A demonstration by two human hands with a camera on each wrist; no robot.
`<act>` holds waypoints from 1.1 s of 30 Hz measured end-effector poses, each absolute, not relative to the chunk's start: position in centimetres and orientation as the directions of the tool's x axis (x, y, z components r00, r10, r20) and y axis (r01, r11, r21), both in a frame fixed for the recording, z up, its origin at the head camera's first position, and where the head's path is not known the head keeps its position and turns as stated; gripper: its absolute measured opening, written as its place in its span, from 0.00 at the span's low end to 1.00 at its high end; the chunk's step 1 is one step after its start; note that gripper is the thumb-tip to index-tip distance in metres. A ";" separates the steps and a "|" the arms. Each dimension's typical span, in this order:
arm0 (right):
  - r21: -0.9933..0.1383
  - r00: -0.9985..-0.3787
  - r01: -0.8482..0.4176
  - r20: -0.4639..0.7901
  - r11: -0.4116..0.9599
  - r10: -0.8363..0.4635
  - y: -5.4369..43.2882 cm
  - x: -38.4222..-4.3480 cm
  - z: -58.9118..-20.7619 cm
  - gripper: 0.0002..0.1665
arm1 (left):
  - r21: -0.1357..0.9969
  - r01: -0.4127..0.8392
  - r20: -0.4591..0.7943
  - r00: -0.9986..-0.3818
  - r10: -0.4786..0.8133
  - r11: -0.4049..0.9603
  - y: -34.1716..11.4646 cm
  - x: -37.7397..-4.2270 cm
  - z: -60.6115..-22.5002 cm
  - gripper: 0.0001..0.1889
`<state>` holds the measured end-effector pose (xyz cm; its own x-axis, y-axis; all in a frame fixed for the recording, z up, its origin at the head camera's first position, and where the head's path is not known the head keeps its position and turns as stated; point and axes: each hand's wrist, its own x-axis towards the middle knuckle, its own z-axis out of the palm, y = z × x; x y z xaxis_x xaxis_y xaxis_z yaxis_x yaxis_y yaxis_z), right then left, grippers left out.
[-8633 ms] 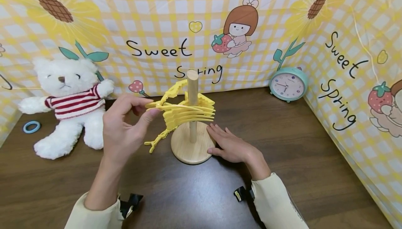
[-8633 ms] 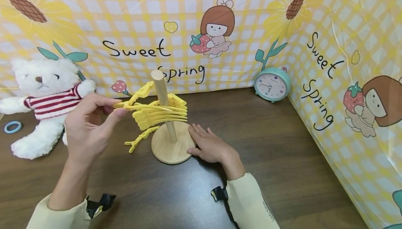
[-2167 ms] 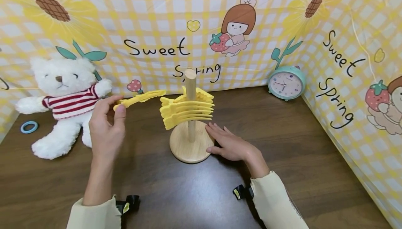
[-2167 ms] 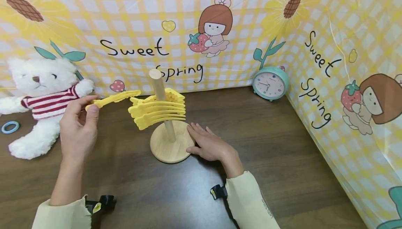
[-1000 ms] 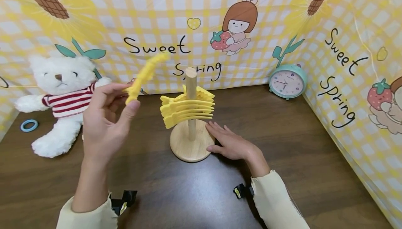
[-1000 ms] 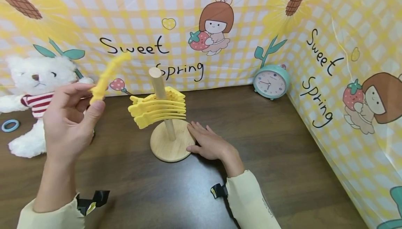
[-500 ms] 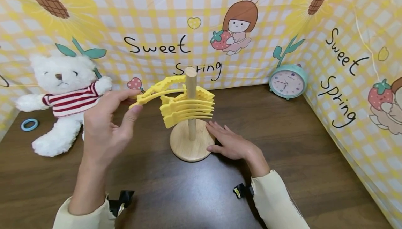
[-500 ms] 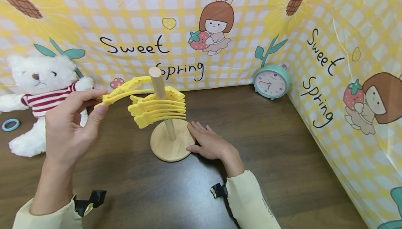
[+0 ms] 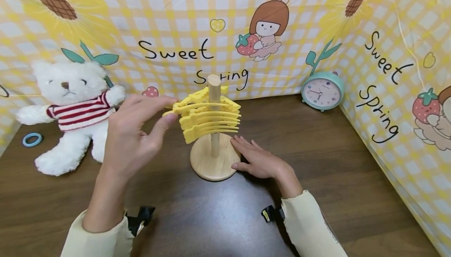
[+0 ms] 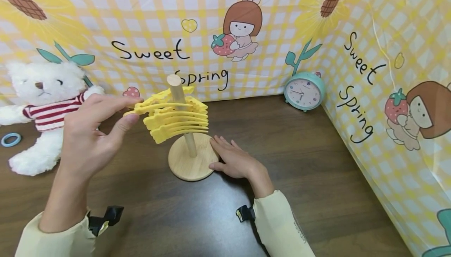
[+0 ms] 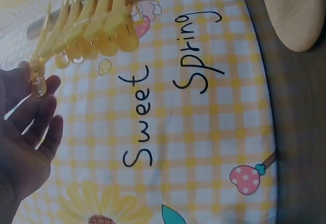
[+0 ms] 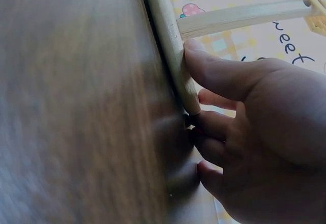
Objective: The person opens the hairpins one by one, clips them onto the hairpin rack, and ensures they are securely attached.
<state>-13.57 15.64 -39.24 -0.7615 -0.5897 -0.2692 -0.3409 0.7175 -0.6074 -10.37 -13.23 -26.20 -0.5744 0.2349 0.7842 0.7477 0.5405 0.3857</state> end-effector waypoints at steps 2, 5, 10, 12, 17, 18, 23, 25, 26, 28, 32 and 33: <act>-0.607 -0.762 -0.340 -0.269 0.718 -0.589 15.6 -13.6 -39.2 0.47 | 0.384 0.748 0.781 -0.576 0.241 0.541 -13.0 -10.5 -26.1 0.12; -0.608 -0.761 -0.339 -0.271 0.717 -0.590 15.6 -13.7 -39.2 0.47 | 0.376 0.743 0.775 -0.579 0.251 0.553 -12.6 -10.6 -26.0 0.11; -0.609 -0.761 -0.333 -0.277 0.720 -0.586 15.6 -13.7 -39.2 0.47 | 0.365 0.749 0.770 -0.577 0.273 0.553 -12.2 -10.8 -25.8 0.09; -0.607 -0.762 -0.333 -0.278 0.721 -0.586 15.6 -13.7 -39.1 0.47 | 0.375 0.753 0.775 -0.575 0.264 0.541 -12.0 -10.9 -25.9 0.09; -0.603 -0.763 -0.330 -0.282 0.726 -0.581 15.5 -13.7 -39.0 0.47 | 0.376 0.752 0.775 -0.575 0.260 0.541 -11.9 -11.0 -26.1 0.10; -0.602 -0.764 -0.326 -0.285 0.729 -0.578 15.5 -13.7 -39.0 0.47 | 0.378 0.751 0.775 -0.577 0.258 0.542 -11.8 -11.1 -26.1 0.10; -0.601 -0.771 -0.313 -0.292 0.735 -0.567 15.3 -13.6 -39.0 0.47 | 0.413 0.740 0.777 -0.591 0.219 0.531 -11.5 -11.1 -26.0 0.10; -0.602 -0.771 -0.313 -0.291 0.735 -0.566 15.3 -13.6 -39.0 0.48 | 0.420 0.740 0.770 -0.597 0.225 0.525 -11.4 -11.1 -26.0 0.10; -0.602 -0.771 -0.311 -0.292 0.735 -0.565 15.3 -13.6 -39.0 0.48 | 0.424 0.743 0.766 -0.600 0.233 0.518 -11.4 -11.1 -26.0 0.10; -0.603 -0.771 -0.310 -0.294 0.735 -0.566 15.3 -13.6 -39.0 0.48 | 0.434 0.746 0.750 -0.609 0.256 0.505 -11.4 -11.2 -25.9 0.10; -0.600 -0.769 -0.310 -0.297 0.737 -0.566 15.3 -13.7 -39.0 0.48 | 0.461 0.738 0.710 -0.640 0.293 0.492 -11.5 -11.2 -25.9 0.10; -0.600 -0.770 -0.310 -0.297 0.738 -0.565 15.3 -13.7 -39.0 0.48 | 0.472 0.732 0.698 -0.651 0.298 0.491 -11.6 -11.1 -26.0 0.09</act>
<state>-13.66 15.28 -39.05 -0.7696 -0.5652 -0.2972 -0.3103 0.7377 -0.5996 -11.15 -11.55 -25.96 -0.6507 0.2981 0.6984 0.7319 0.4915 0.4720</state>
